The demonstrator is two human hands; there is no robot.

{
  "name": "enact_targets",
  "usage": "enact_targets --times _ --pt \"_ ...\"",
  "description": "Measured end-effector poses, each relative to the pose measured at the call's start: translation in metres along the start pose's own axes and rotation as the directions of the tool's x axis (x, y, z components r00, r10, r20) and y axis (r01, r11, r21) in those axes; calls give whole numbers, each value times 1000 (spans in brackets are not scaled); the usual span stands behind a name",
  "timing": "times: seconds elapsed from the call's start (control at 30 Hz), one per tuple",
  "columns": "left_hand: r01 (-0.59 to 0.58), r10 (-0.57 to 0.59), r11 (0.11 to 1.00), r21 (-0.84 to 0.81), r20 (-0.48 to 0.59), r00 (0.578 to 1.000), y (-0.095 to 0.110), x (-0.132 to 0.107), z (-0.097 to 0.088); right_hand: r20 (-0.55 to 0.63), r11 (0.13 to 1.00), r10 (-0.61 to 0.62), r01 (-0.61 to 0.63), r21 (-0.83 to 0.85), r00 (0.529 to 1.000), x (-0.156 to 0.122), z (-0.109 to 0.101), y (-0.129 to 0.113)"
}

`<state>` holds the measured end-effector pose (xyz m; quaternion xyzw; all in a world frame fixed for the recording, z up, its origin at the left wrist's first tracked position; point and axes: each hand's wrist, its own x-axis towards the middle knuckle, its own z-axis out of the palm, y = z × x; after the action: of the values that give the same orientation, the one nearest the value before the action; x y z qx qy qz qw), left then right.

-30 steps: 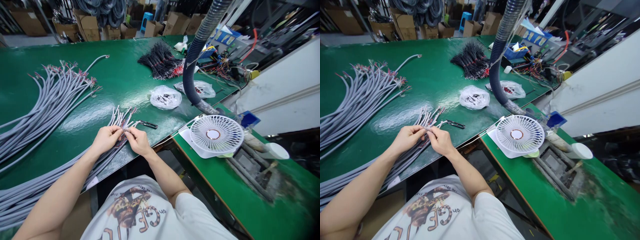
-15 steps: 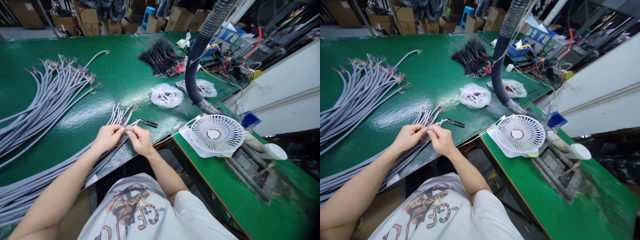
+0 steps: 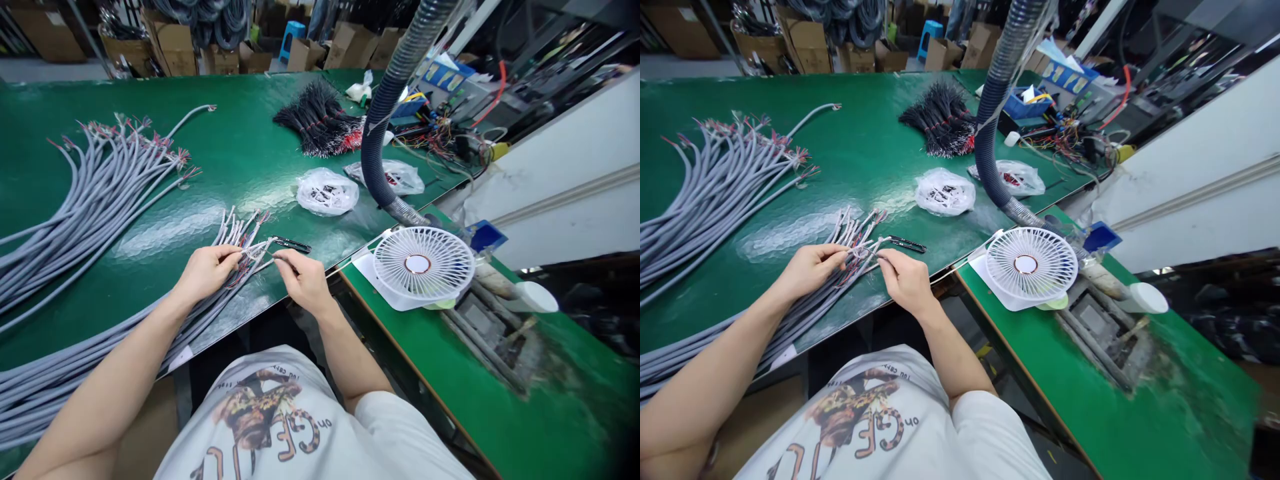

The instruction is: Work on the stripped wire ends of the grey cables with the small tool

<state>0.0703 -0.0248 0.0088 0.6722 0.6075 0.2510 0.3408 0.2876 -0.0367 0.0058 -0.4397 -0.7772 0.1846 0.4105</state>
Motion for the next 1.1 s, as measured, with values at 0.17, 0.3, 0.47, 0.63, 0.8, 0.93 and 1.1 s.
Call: enact_targets --times 0.17,0.3,0.47,0.63,0.8,0.93,1.1 --pt "-46 56 993 110 -91 994 9 -6 2 117 990 -6 22 -139 993 1 -3 3" --pt "-104 121 975 196 -74 990 12 -8 0 157 981 11 20 -192 988 3 0 6" --pt "-124 150 958 258 -82 985 13 -8 1 197 977 25 18 -213 980 4 3 7" --pt "-117 149 951 288 -90 985 17 -10 0 209 984 25 13 -177 978 5 5 5" --pt "-148 173 938 313 -51 984 20 -12 -1 213 993 34 -8 -122 976 7 7 4" --pt "-170 200 933 317 -67 977 19 -13 1 217 997 39 -22 -78 975 9 10 4" --pt "-115 132 966 231 -59 990 17 -13 1 185 996 78 -85 26 980 12 23 5"
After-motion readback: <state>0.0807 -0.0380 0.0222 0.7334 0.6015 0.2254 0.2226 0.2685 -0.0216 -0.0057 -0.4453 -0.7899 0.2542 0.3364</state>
